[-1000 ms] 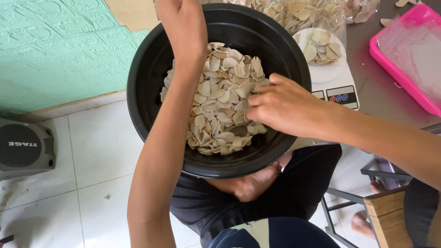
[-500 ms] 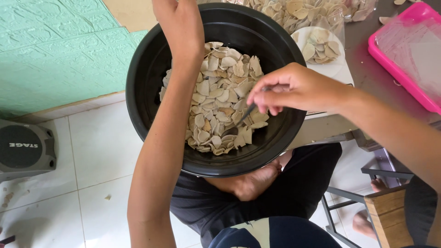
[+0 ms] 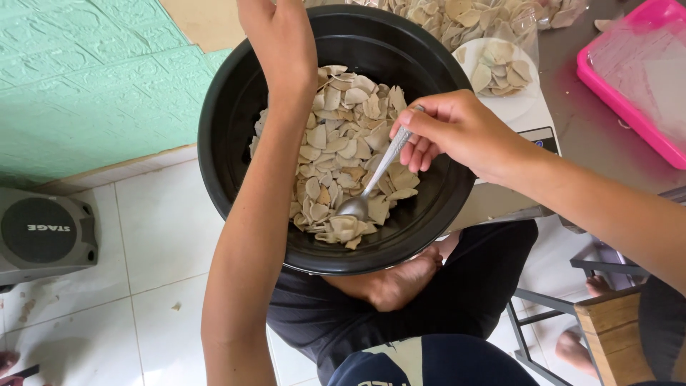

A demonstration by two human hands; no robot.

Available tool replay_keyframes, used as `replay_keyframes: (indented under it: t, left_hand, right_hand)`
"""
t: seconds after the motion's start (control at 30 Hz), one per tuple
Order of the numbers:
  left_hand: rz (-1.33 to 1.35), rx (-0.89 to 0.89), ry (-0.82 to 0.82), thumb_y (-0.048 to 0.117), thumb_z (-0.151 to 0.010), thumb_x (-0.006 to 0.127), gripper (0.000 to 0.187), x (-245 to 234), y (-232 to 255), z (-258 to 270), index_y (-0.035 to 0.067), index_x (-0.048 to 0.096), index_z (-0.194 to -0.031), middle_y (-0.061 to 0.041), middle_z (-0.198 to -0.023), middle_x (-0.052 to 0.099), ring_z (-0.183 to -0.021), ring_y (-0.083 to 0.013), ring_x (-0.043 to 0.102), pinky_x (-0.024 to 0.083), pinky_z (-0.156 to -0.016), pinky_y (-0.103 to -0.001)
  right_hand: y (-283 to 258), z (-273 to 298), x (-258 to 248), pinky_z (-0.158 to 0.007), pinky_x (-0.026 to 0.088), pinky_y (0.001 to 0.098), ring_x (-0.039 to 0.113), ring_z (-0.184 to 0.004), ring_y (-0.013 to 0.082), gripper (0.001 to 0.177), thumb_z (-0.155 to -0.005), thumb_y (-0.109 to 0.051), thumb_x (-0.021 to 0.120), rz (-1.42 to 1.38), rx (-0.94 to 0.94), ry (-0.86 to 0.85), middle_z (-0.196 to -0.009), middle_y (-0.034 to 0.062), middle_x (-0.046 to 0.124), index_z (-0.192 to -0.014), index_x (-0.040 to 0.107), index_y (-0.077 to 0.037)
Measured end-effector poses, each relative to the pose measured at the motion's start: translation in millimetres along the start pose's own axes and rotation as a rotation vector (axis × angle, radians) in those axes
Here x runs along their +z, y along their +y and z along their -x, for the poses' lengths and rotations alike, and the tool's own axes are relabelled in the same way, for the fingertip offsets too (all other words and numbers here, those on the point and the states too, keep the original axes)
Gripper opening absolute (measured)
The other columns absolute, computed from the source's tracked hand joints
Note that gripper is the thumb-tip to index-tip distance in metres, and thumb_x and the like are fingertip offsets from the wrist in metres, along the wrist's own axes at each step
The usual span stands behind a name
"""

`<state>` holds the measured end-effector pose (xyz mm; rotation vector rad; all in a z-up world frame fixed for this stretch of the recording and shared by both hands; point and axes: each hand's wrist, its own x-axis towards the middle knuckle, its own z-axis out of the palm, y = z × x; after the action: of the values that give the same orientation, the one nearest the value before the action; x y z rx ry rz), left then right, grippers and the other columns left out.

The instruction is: Scooping dried chips from a bowl into small plastic bags for packaging

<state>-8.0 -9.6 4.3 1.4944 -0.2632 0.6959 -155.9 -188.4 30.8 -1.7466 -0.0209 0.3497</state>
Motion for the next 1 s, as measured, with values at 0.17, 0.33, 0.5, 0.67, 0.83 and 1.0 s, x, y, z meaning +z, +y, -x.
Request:
replay_keyframes:
  t: [0.17, 0.33, 0.5, 0.67, 0.83, 1.0]
  left_hand:
    - [0.036, -0.028, 0.001, 0.022, -0.096, 0.046, 0.015, -0.7, 0.6, 2.7, 0.015, 0.038, -0.084, 0.004, -0.079, 0.026, -0.074, -0.0132, 0.021, 0.029, -0.065, -0.032]
    - [0.047, -0.023, 0.002, 0.040, -0.099, 0.044, 0.030, -2.2, 7.9, 3.8, 0.015, 0.036, -0.085, 0.003, -0.079, 0.028, -0.074, -0.0131, 0.027, 0.034, -0.068, -0.032]
    - [0.039, -0.039, -0.003, 0.038, -0.106, 0.047, 0.031, -4.5, -22.6, -0.2, 0.018, 0.057, -0.126, -0.003, -0.109, 0.066, -0.088, -0.0155, 0.059, 0.055, -0.087, -0.033]
    - [0.018, -0.122, -0.016, 0.038, -0.102, 0.050, 0.029, -2.8, -12.2, -3.9, 0.023, 0.059, -0.124, 0.003, -0.111, 0.070, -0.093, -0.0146, 0.072, 0.055, -0.077, -0.028]
    - [-0.048, -0.087, -0.084, 0.029, -0.105, 0.042, 0.029, -10.0, 12.0, 0.6, 0.013, 0.055, -0.126, -0.001, -0.116, 0.062, -0.097, -0.0148, 0.065, 0.053, -0.079, -0.028]
    - [-0.057, -0.083, -0.077, 0.026, -0.104, 0.040, 0.027, -8.7, 13.5, 1.7, 0.014, 0.055, -0.123, -0.002, -0.114, 0.062, -0.095, -0.0139, 0.065, 0.051, -0.078, -0.028]
  right_hand:
    - [-10.0, -7.2, 5.0, -0.062, 0.058, 0.0324, 0.067, -0.064, 0.0286, 0.027, -0.105, -0.012, 0.052, -0.064, 0.235, 0.034, -0.077, 0.0267, 0.070, -0.106, 0.069, 0.009]
    - [-5.9, -13.3, 1.7, -0.058, 0.055, 0.0321, 0.065, -0.060, 0.0282, 0.025, -0.105, -0.017, 0.057, -0.179, 0.283, 0.088, -0.074, 0.0248, 0.069, -0.098, 0.068, 0.005]
    - [-4.8, -11.5, -8.0, -0.059, 0.056, 0.0318, 0.066, -0.061, 0.0273, 0.025, -0.103, -0.018, 0.058, -0.243, 0.230, 0.125, -0.074, 0.0237, 0.070, -0.099, 0.069, 0.003]
    - [-15.9, -2.0, -59.0, -0.055, 0.057, 0.0265, 0.068, -0.059, 0.0225, 0.017, -0.101, -0.011, 0.062, -0.346, 0.052, 0.222, -0.074, 0.0204, 0.071, -0.099, 0.071, 0.004]
    - [-25.1, -0.7, -122.0, -0.062, 0.059, 0.0215, 0.068, -0.064, 0.0168, 0.019, -0.108, -0.009, 0.056, -0.345, 0.003, 0.560, -0.076, 0.0124, 0.070, -0.102, 0.071, 0.001]
    - [16.8, -11.2, -192.3, -0.069, 0.060, 0.0245, 0.072, -0.074, 0.0191, 0.022, -0.102, -0.022, 0.059, -0.371, 0.004, 0.785, -0.083, 0.0121, 0.073, -0.102, 0.071, -0.004]
